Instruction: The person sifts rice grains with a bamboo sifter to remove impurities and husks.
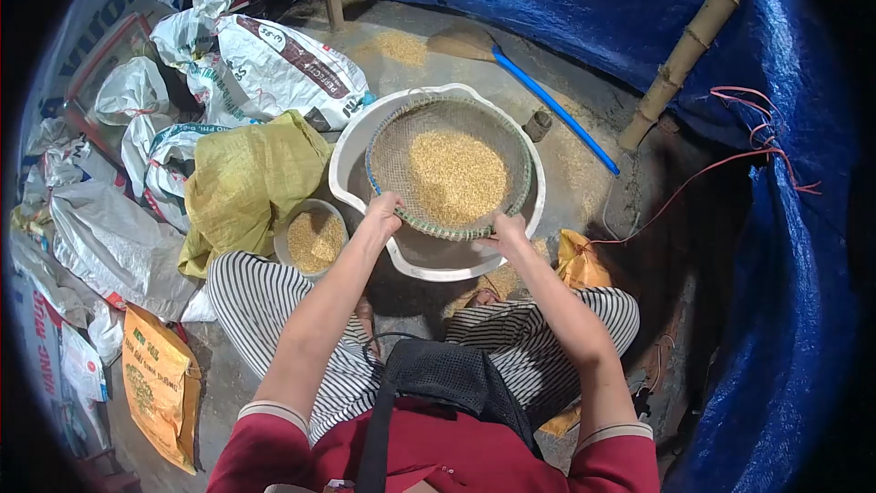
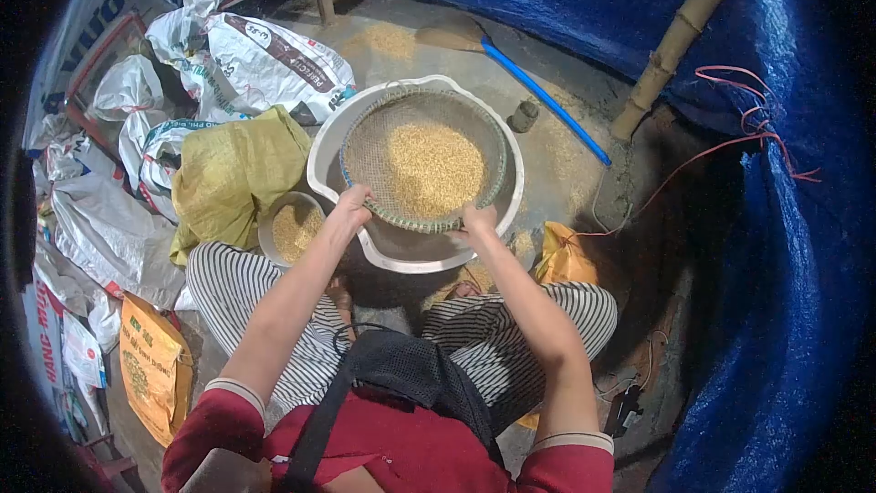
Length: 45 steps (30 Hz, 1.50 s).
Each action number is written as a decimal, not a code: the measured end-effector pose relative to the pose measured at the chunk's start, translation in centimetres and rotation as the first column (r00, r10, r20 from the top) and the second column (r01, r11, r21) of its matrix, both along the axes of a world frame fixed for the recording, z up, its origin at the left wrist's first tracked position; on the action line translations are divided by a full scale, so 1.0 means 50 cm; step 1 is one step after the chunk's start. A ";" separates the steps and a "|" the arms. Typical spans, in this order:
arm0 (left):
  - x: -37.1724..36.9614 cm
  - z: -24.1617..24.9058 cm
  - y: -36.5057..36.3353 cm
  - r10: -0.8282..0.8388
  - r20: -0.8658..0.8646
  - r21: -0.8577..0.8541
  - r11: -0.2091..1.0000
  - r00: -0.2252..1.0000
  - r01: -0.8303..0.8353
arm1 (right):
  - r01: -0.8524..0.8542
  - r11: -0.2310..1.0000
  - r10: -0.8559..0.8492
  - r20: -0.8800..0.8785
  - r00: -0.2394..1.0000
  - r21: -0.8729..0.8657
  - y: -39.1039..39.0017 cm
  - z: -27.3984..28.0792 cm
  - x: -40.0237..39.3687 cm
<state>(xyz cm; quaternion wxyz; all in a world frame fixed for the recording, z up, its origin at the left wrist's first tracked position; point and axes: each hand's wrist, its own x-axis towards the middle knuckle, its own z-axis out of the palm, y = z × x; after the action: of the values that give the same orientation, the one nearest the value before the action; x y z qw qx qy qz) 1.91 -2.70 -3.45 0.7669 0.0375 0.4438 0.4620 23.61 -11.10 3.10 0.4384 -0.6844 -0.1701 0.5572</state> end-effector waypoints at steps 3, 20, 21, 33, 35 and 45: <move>-0.005 0.044 0.002 -0.014 -0.018 0.119 0.993 1.000 0.016 | 0.018 0.995 -0.018 -0.001 1.000 0.100 -0.011 0.031 -0.017; -0.006 0.091 -0.013 -0.014 -0.012 0.197 0.980 1.000 0.016 | 0.099 0.960 -0.124 0.082 0.989 0.260 -0.021 0.054 -0.029; -0.004 0.098 -0.007 -0.011 -0.014 0.277 0.961 1.000 0.014 | 0.105 0.960 -0.130 0.081 0.988 0.259 -0.015 0.026 -0.014; 0.016 0.022 -0.016 -0.036 0.013 0.055 0.998 0.999 0.035 | 0.034 0.999 -0.038 0.110 0.993 0.033 -0.001 0.013 0.012; 0.015 0.030 -0.017 -0.037 0.007 0.084 0.996 0.999 0.036 | 0.027 0.990 -0.037 0.069 0.997 0.140 -0.009 0.026 0.006; 0.003 0.055 -0.012 -0.028 0.025 0.124 0.992 0.999 0.024 | -0.099 0.913 -0.139 0.530 0.836 0.395 0.027 -0.058 0.027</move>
<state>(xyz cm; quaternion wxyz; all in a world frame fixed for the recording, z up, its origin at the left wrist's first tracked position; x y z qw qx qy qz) 2.07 -3.32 -0.72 0.7749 0.0846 0.4036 0.4790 24.97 -9.75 0.21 0.5097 -0.7102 -0.3929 0.2854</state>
